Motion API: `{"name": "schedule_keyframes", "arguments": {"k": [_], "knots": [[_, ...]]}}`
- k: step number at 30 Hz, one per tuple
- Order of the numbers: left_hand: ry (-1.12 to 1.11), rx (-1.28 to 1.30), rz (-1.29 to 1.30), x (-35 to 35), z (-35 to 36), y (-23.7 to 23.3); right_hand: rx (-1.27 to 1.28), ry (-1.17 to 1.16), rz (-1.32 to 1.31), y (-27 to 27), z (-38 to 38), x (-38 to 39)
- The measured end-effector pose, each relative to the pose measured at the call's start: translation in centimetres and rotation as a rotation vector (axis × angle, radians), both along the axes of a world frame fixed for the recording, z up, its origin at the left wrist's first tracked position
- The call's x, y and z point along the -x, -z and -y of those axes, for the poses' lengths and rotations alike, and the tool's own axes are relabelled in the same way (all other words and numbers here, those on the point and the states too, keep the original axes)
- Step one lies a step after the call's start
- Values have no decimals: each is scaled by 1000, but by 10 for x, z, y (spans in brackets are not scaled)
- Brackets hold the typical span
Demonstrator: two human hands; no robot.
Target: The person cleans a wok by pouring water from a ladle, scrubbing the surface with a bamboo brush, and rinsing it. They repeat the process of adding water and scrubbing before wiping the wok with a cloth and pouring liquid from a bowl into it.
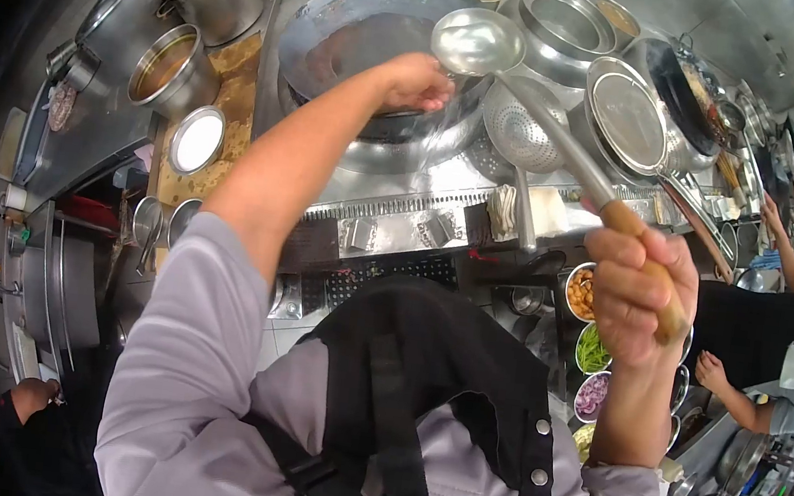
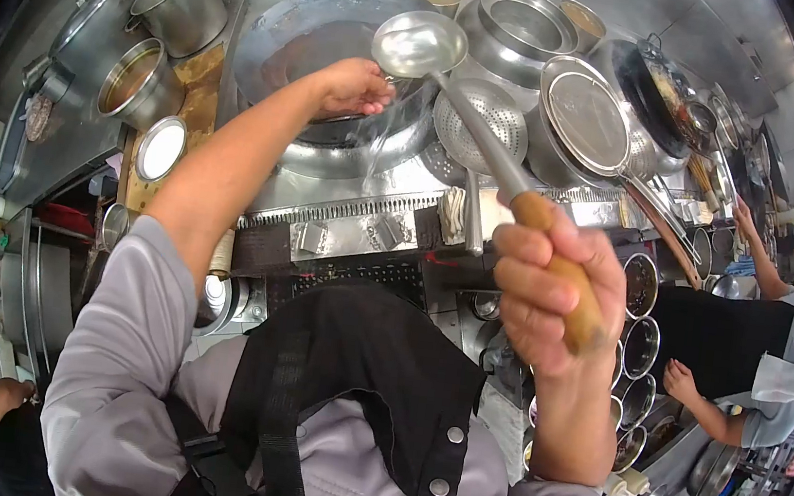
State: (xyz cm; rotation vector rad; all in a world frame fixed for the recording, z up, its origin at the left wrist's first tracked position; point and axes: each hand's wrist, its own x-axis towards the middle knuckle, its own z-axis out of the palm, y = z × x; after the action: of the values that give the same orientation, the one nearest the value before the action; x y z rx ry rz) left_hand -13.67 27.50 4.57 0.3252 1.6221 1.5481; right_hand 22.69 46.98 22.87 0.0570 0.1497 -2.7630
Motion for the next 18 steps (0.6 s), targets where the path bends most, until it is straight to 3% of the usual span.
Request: {"name": "schedule_keyframes", "arguments": {"k": [1, 2, 4, 6, 10, 14, 16, 18], "knots": [[25, 94, -169, -8, 10, -5, -8, 8, 48, -1, 7, -8], [24, 90, -169, -14, 24, -9, -12, 8, 47, -2, 13, -15], [294, 396, -1131, -25, 55, -16, -81, 9, 31, -3, 23, -27], [300, 474, -1080, -39, 71, -23, -96, 38, 60, -10, 36, -33], [21, 313, -1152, -69, 57, -4, -182, 13, 85, -15, 51, -25], [-118, 289, -1416, -83, 85, 24, -347, 10, 51, -15, 41, 24], [-251, 303, -1635, -102, 115, 23, -901, 58, -162, 3, 23, 58], [-461, 353, -1436, -128, 145, 26, -1397, 230, -200, 23, 18, 93]]}}
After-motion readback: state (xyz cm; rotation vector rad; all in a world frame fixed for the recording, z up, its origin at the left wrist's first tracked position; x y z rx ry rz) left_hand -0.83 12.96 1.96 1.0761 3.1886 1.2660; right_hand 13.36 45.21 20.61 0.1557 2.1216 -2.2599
